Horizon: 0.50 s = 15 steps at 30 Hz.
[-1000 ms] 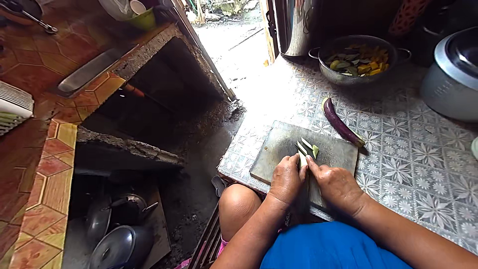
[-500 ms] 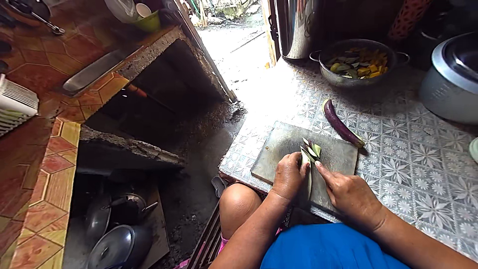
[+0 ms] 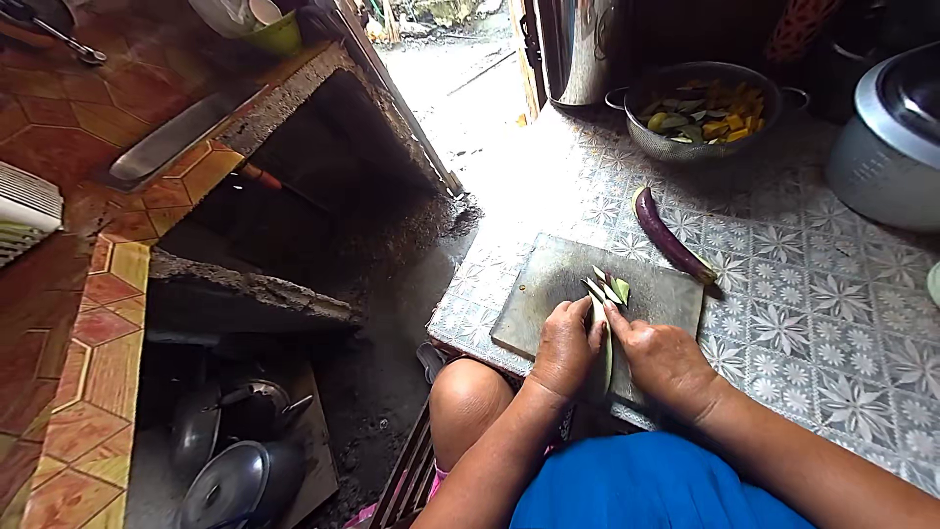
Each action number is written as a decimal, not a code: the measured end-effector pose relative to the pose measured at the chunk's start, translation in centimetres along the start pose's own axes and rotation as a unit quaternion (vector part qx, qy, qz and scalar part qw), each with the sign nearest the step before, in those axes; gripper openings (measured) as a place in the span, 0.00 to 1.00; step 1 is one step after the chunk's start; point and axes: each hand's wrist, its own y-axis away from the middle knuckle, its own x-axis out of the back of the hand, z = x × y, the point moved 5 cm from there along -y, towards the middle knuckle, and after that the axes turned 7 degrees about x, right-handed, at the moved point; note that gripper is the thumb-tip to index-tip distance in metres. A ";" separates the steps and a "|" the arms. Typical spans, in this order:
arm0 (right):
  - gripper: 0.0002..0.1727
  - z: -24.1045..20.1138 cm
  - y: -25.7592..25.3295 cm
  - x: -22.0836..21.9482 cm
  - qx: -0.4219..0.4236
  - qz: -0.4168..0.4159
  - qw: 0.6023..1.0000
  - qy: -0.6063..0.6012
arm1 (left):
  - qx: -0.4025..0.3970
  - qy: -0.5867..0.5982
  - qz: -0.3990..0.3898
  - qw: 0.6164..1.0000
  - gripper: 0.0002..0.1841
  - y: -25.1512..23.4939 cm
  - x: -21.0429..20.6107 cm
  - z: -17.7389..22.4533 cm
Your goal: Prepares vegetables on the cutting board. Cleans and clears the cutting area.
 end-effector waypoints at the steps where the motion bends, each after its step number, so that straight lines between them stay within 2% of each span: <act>1: 0.28 0.3 0.1 0.0 0.000 0.002 1.000 -0.010 | 0.007 0.001 -0.013 1.000 0.23 0.2 0.1 0.0; 7: 0.31 1.3 1.9 0.6 -0.008 0.008 0.995 -0.097 | 0.018 -0.030 -0.013 0.999 0.20 0.7 0.3 -0.3; 12: 0.32 1.0 2.9 1.5 0.035 0.076 0.995 -0.061 | 0.015 -0.009 0.004 1.000 0.19 0.1 0.0 -0.2; 15: 0.31 0.4 2.8 1.8 0.054 0.082 0.995 -0.033 | 0.017 -0.002 0.004 1.000 0.18 -0.1 -0.2 0.1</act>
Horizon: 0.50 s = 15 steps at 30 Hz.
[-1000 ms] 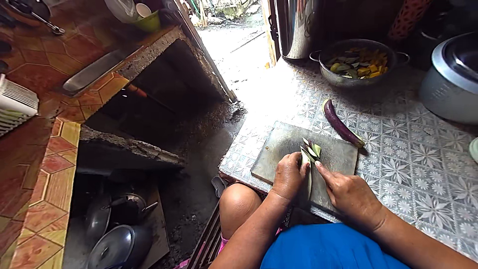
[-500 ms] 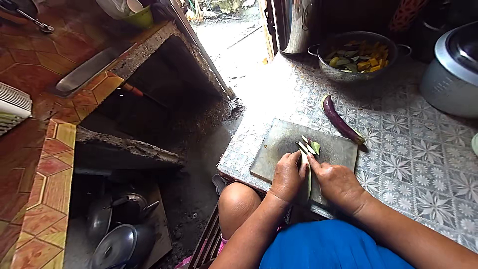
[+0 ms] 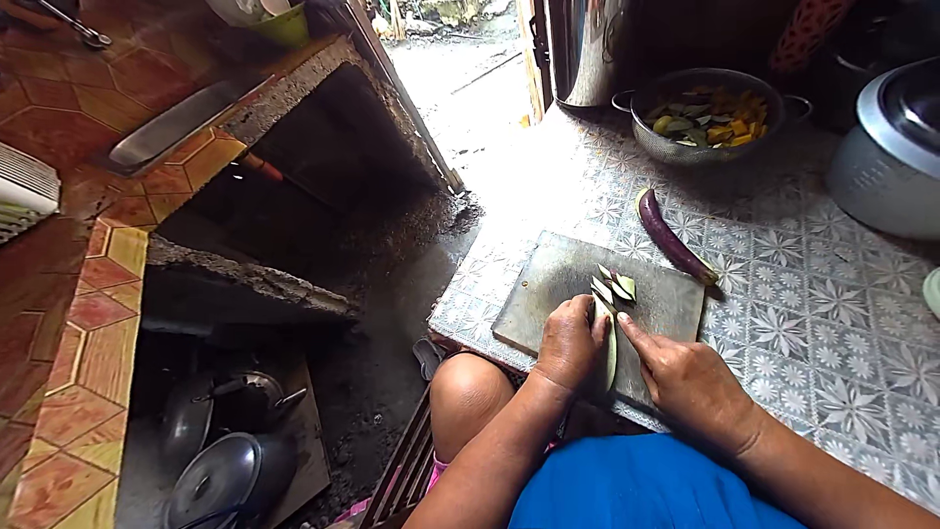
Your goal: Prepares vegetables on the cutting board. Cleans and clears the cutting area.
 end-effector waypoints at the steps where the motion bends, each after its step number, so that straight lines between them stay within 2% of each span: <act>1: 0.31 -0.1 0.0 -0.1 0.000 -0.006 1.000 0.012 | -0.001 -0.001 0.002 1.000 0.18 0.0 -0.1 0.0; 5: 0.29 -0.1 0.2 -0.5 0.000 -0.011 0.999 0.042 | -0.004 -0.002 0.003 1.000 0.17 -0.1 -0.2 -0.1; 10: 0.29 0.5 -0.5 -0.7 0.003 -0.042 0.999 0.007 | -0.019 -0.004 0.000 1.000 0.16 -0.2 -0.3 -0.1; 15: 0.27 0.3 -1.9 -1.7 -0.027 -0.070 0.997 0.023 | -0.017 -0.018 0.000 1.000 0.16 0.0 -0.3 0.0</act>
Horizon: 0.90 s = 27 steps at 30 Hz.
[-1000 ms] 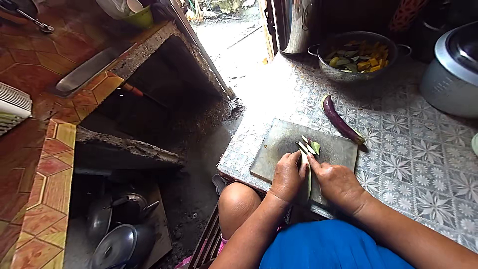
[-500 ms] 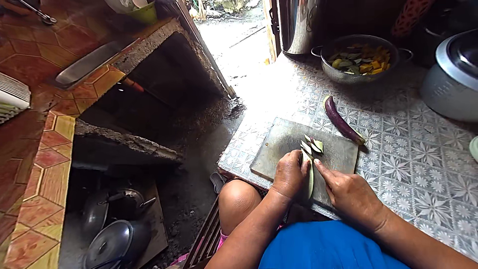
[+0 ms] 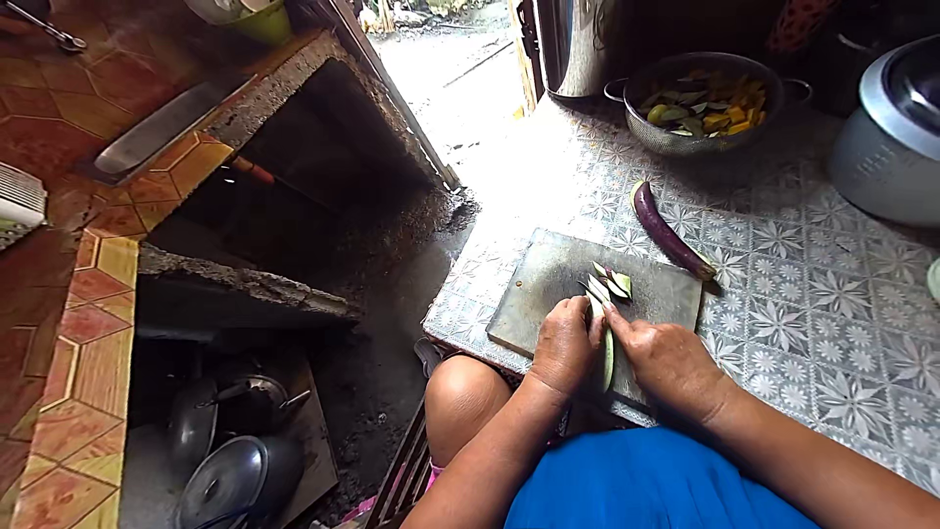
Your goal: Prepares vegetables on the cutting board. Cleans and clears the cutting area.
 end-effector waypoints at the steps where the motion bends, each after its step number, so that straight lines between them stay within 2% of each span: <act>1: 0.27 0.0 -0.2 -0.2 -0.002 0.000 1.000 0.000 | 0.001 -0.003 0.001 1.000 0.17 0.2 0.0 0.0; 5: 0.27 0.4 0.3 -0.5 0.004 0.014 1.000 -0.020 | 0.014 -0.015 -0.028 0.999 0.25 1.0 0.4 0.2; 10: 0.30 0.8 2.1 0.3 0.001 0.013 0.999 -0.043 | 0.024 -0.004 -0.012 1.000 0.22 1.0 0.6 -0.4; 16: 0.29 0.6 2.5 1.4 0.028 0.070 0.997 -0.030 | -0.002 0.010 0.030 0.999 0.18 0.4 0.1 -0.3; 23: 0.28 -0.2 2.5 1.1 0.034 0.059 0.998 0.013 | -0.013 0.010 0.040 0.999 0.17 0.4 -0.1 -0.3; 27: 0.27 -0.1 1.6 0.9 0.030 0.028 0.999 -0.001 | -0.009 0.000 0.023 1.000 0.17 0.3 0.0 -0.1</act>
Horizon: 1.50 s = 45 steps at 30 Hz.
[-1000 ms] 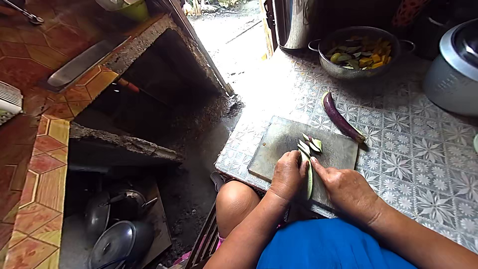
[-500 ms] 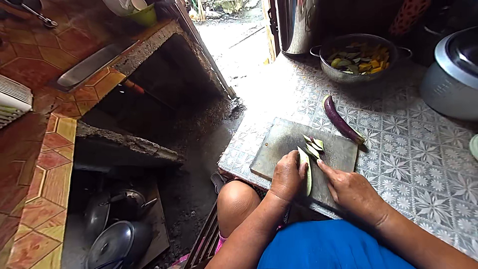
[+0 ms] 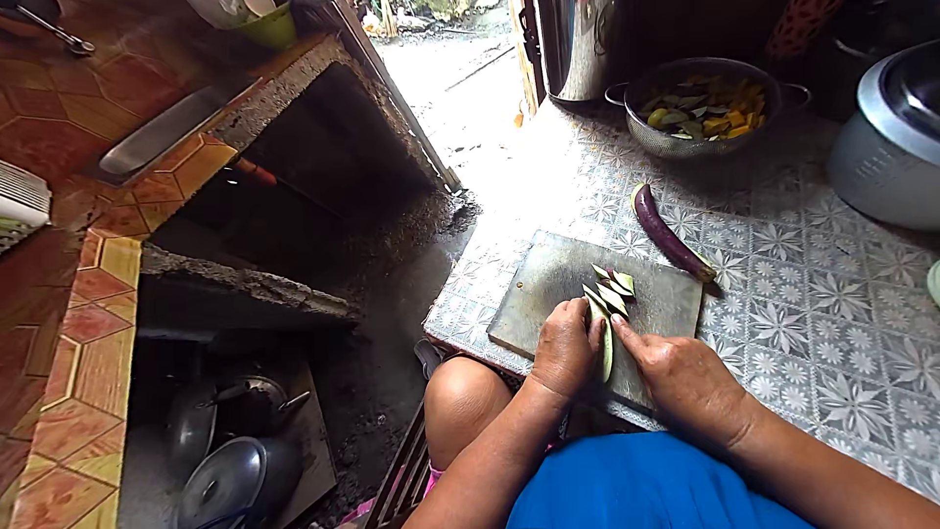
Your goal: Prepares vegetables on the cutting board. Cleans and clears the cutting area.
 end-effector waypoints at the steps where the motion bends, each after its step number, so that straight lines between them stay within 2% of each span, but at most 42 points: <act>1: 0.27 0.1 -0.4 -0.2 -0.004 -0.012 1.000 -0.008 | 0.000 -0.001 -0.002 1.000 0.17 0.0 0.0 0.0; 6: 0.27 0.5 -2.0 -1.4 -0.028 -0.041 0.998 -0.032 | 0.001 -0.002 -0.022 1.000 0.21 0.4 0.1 0.2; 10: 0.27 0.4 -1.1 -1.5 -0.026 -0.023 0.999 -0.021 | 0.021 -0.020 -0.057 0.998 0.26 0.9 0.3 0.5; 20: 0.30 0.6 1.4 0.5 -0.002 0.043 0.999 -0.031 | 0.015 0.021 -0.003 1.000 0.20 0.3 0.1 -0.2; 31: 0.28 0.5 1.3 0.0 0.020 0.033 0.999 -0.032 | 0.001 0.022 -0.008 1.000 0.17 0.1 0.1 -0.2; 37: 0.30 1.0 -0.4 -0.2 0.011 -0.036 0.997 -0.065 | 0.017 0.004 -0.048 0.999 0.17 -0.2 0.1 0.0; 45: 0.27 0.7 -0.8 -1.5 -0.007 -0.009 0.999 -0.040 | 0.050 -0.049 -0.119 0.990 0.30 0.7 0.8 0.8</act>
